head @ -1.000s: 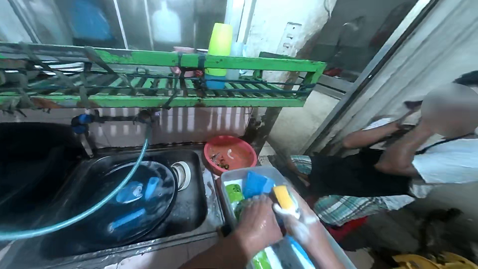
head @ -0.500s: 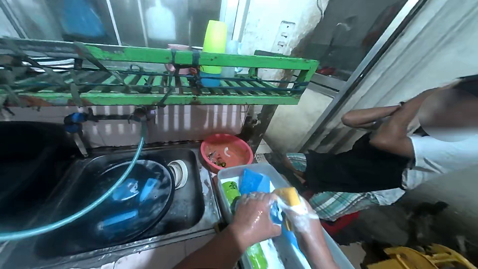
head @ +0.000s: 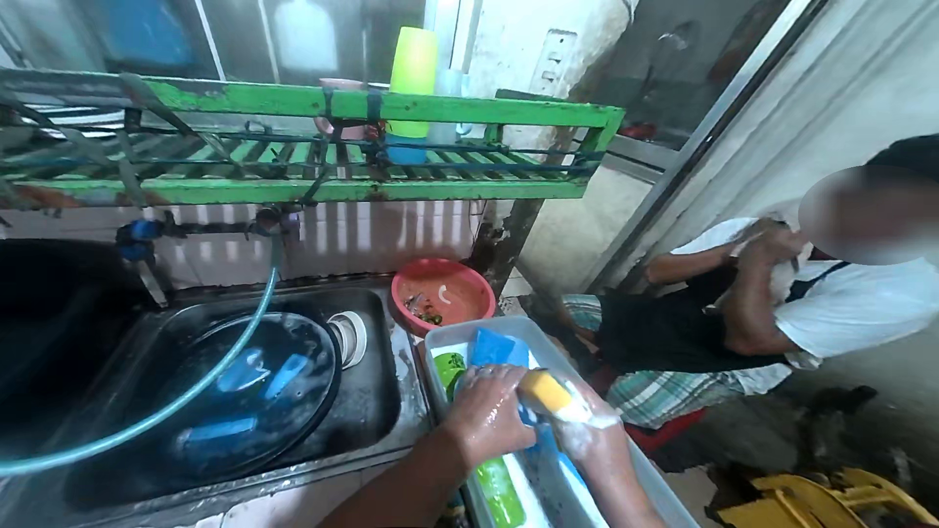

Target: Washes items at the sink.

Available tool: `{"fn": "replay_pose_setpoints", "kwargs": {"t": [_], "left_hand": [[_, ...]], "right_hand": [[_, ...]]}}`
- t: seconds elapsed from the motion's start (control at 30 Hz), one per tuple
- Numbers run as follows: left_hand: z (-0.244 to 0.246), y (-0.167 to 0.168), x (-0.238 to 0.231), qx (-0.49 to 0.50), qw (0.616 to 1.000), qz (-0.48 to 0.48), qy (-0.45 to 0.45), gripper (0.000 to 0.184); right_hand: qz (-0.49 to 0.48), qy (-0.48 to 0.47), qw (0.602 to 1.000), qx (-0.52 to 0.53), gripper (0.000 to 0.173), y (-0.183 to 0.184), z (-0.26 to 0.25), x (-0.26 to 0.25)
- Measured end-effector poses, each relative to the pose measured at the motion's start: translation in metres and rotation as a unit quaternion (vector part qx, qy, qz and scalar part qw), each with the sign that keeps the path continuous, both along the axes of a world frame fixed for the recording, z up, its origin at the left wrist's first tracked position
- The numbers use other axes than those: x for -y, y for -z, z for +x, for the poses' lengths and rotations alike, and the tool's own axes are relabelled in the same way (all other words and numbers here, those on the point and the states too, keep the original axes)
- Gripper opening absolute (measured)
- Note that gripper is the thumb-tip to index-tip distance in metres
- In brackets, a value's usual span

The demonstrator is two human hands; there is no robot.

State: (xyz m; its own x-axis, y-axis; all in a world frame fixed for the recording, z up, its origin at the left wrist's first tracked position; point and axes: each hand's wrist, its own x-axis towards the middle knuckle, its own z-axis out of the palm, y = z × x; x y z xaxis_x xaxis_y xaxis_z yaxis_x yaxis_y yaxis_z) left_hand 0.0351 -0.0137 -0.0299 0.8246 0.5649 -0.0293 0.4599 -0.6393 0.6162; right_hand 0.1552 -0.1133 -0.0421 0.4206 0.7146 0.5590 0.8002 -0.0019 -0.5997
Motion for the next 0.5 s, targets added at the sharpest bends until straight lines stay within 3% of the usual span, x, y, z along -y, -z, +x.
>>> {"fn": "replay_pose_setpoints", "kwargs": {"t": [0.13,0.27,0.37,0.5], "left_hand": [[-0.003,0.005,-0.006,0.031,0.999,-0.012,0.004,0.078],[0.001,0.005,0.000,0.020,1.000,0.006,0.018,0.070],[0.000,0.005,0.000,0.028,1.000,-0.002,0.011,0.075],[-0.013,0.002,-0.011,0.059,0.998,0.001,0.001,0.072]], "right_hand": [[0.038,-0.040,0.997,0.047,0.032,0.012,0.000,0.013],[0.003,-0.008,0.998,0.070,0.033,0.010,0.017,0.014],[0.030,0.000,0.997,0.071,0.031,0.008,0.006,0.000],[0.062,-0.078,0.992,0.075,0.030,0.013,-0.007,0.008]]}}
